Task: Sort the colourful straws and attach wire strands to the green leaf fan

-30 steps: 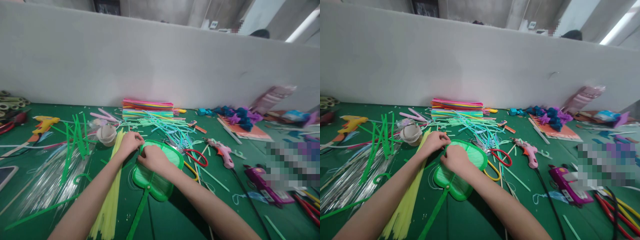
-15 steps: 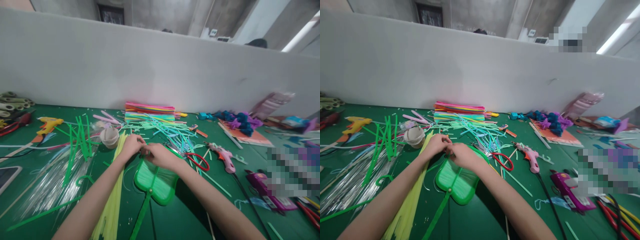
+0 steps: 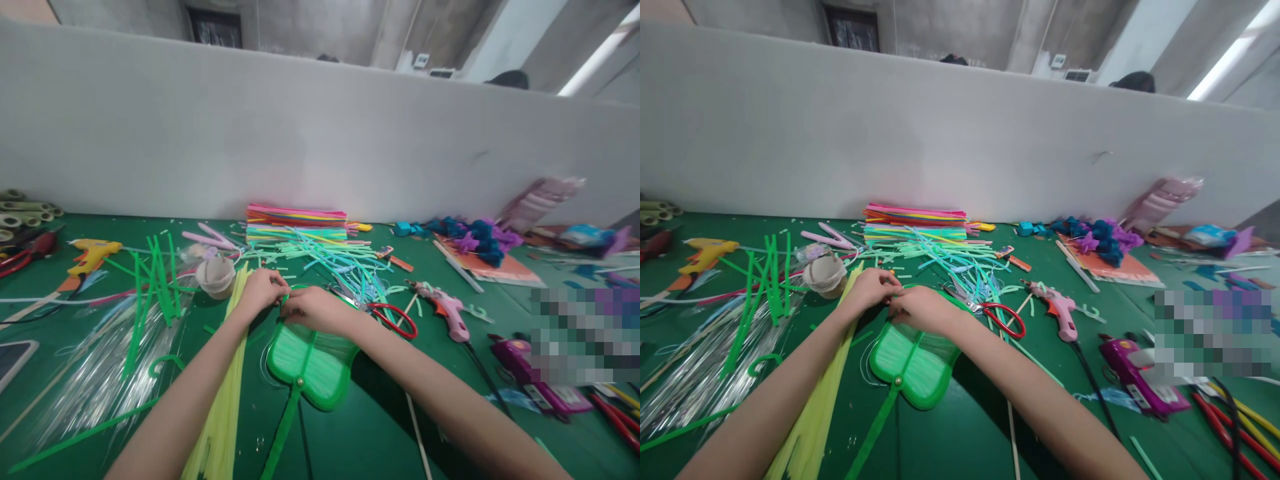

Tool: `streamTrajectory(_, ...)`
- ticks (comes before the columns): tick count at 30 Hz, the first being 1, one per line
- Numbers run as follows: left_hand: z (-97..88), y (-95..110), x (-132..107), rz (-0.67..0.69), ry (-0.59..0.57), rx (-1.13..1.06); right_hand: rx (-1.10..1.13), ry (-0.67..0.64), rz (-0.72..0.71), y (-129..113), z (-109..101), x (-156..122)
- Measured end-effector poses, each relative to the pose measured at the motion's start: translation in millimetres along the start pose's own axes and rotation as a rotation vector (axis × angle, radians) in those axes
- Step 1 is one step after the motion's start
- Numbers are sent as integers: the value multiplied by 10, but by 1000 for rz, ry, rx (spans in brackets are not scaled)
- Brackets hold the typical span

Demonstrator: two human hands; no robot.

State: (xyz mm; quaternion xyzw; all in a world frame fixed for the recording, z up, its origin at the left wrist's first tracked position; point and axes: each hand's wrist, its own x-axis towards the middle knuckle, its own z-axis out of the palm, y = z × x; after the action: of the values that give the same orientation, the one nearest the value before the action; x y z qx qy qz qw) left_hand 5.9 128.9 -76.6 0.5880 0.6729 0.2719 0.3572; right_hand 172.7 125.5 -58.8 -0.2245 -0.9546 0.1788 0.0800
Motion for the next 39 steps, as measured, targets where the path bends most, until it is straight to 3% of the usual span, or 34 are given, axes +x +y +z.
streamTrajectory(5,-22,9,-17,10,3,-9,-38,57,-61,31,39,-40)
streamTrajectory(10,-12,-20,0,14,2,-19,-102,6,-83,40,5,-52)
streamTrajectory(20,4,-54,20,77,10,-8,-477,40,-243,157,85,-39)
streamTrajectory(32,20,-89,50,110,15,-2,-409,53,-260,181,70,-74)
streamTrajectory(39,34,-121,77,106,-9,-16,-701,60,-402,169,33,-85)
